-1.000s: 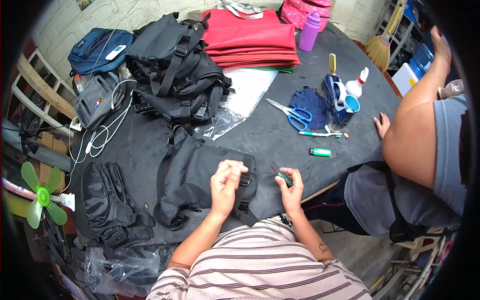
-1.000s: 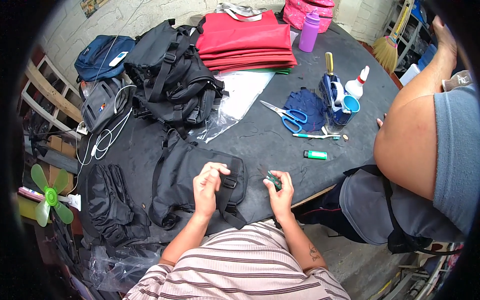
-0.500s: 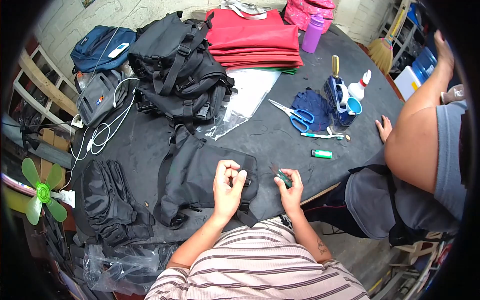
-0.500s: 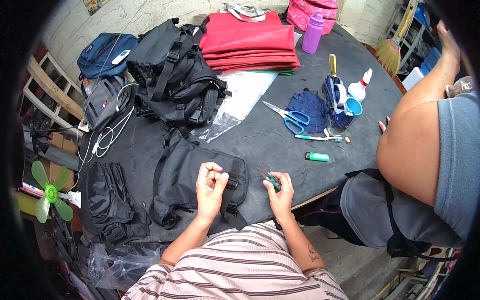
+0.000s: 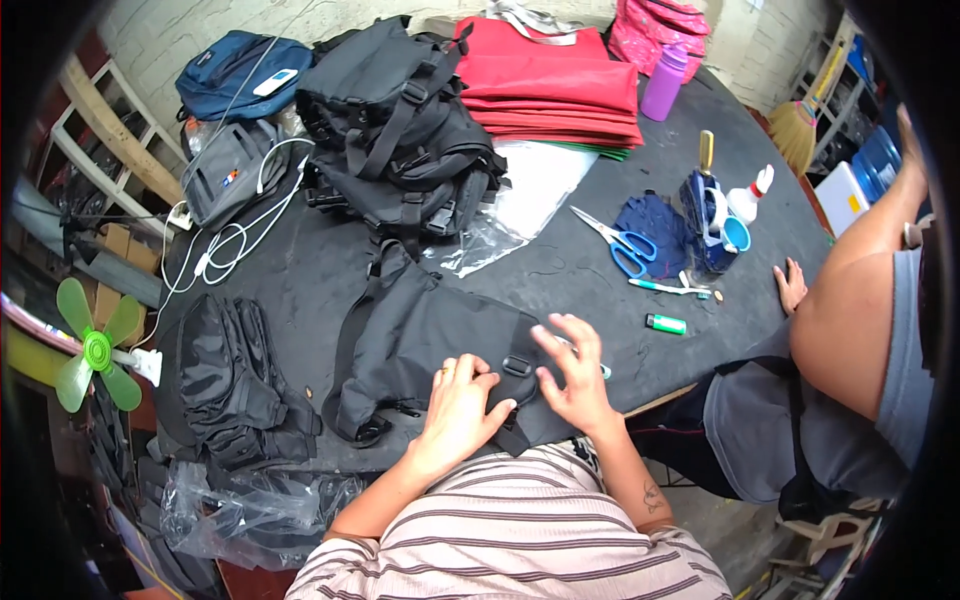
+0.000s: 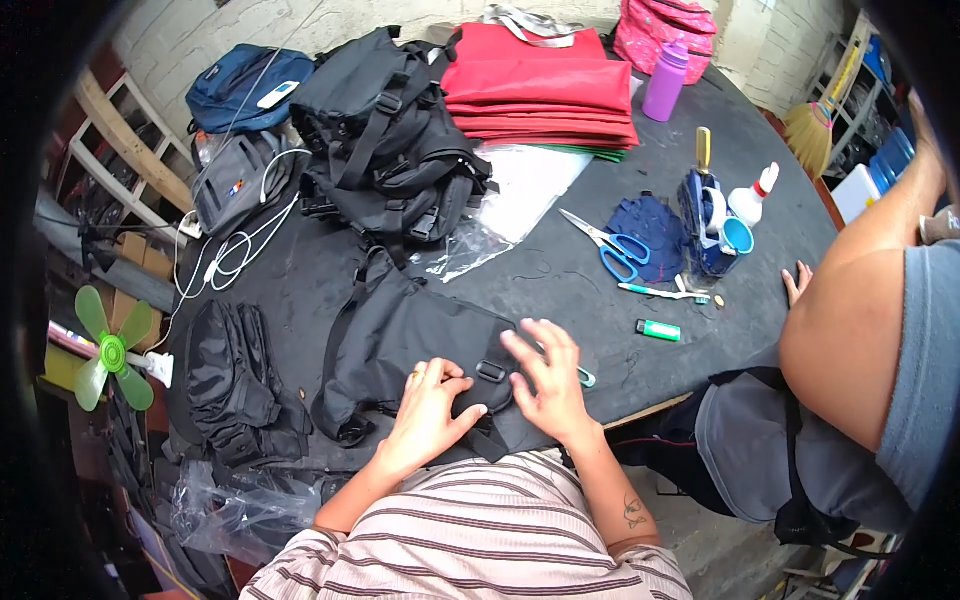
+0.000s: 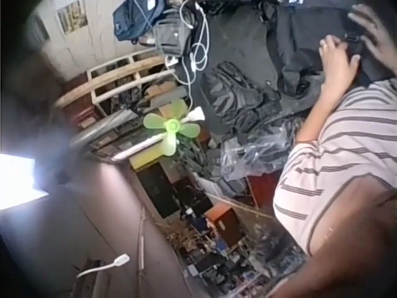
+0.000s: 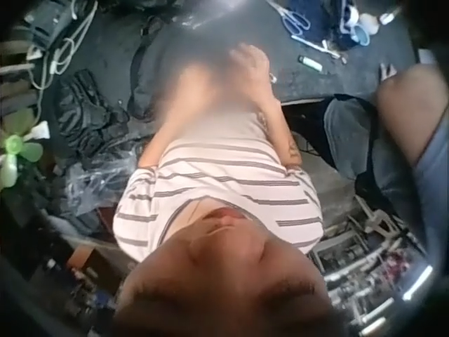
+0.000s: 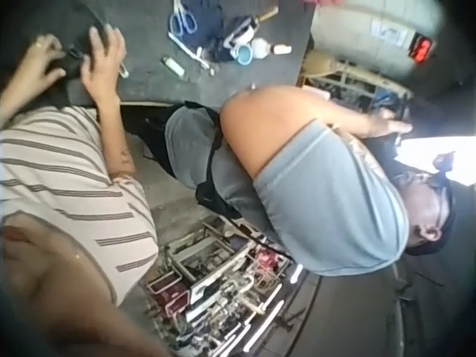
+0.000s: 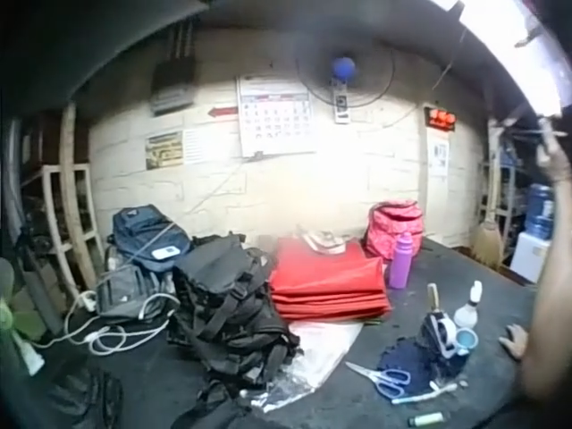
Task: Inspecting and trimming loose threads from black shoulder bags in a manufacturing setting.
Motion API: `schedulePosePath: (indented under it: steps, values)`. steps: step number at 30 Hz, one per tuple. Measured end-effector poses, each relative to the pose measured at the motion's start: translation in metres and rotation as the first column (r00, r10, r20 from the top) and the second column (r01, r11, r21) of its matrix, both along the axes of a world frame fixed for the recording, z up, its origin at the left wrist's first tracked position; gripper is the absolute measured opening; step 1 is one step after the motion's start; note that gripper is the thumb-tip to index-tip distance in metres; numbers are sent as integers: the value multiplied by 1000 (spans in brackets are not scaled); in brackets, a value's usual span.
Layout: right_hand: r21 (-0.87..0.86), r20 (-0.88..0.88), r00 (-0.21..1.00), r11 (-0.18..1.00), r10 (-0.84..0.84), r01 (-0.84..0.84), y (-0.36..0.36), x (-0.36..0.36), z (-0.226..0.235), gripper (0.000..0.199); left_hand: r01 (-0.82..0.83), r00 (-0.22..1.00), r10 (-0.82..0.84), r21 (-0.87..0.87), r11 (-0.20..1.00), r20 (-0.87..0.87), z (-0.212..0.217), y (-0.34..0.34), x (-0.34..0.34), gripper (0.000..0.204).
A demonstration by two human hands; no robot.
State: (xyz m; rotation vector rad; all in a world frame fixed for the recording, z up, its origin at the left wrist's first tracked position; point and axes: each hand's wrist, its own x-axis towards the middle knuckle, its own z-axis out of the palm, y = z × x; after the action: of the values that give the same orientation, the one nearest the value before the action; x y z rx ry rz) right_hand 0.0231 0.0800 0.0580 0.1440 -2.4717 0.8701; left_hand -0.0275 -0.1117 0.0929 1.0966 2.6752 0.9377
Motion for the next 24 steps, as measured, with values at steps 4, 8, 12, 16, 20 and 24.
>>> schedulePosePath:
  steps: [4, 8, 12, 16, 20, 24]
  values:
    - [193, 235, 912, 903, 337, -383, -5, -17, 22, 53, -7, 809, -162, 285, 958, 566, 1, -8, -3, 27]
    - [-123, 105, 879, 883, 465, -452, -7, -24, 35, 38, -326, 479, -459, 637, 699, 748, -11, -14, -2, 24]
    - [-473, -130, 925, 798, 358, -375, -5, -31, 27, 34, -404, 218, -605, 635, 658, 766, -6, -24, -2, 27]
    - [-813, -206, 965, 520, 163, -261, -9, -42, 34, 51, -100, -1, -676, 672, 734, 737, 9, -29, 1, 46]
    - [-820, -266, 960, 503, 85, -272, -4, -47, 27, 50, 13, 43, -724, 724, 690, 689, 13, -31, 5, 45]
    - [-842, -261, 965, 493, -14, -220, -2, -44, 20, 46, 83, 57, -706, 701, 708, 706, 25, -37, 2, 40]
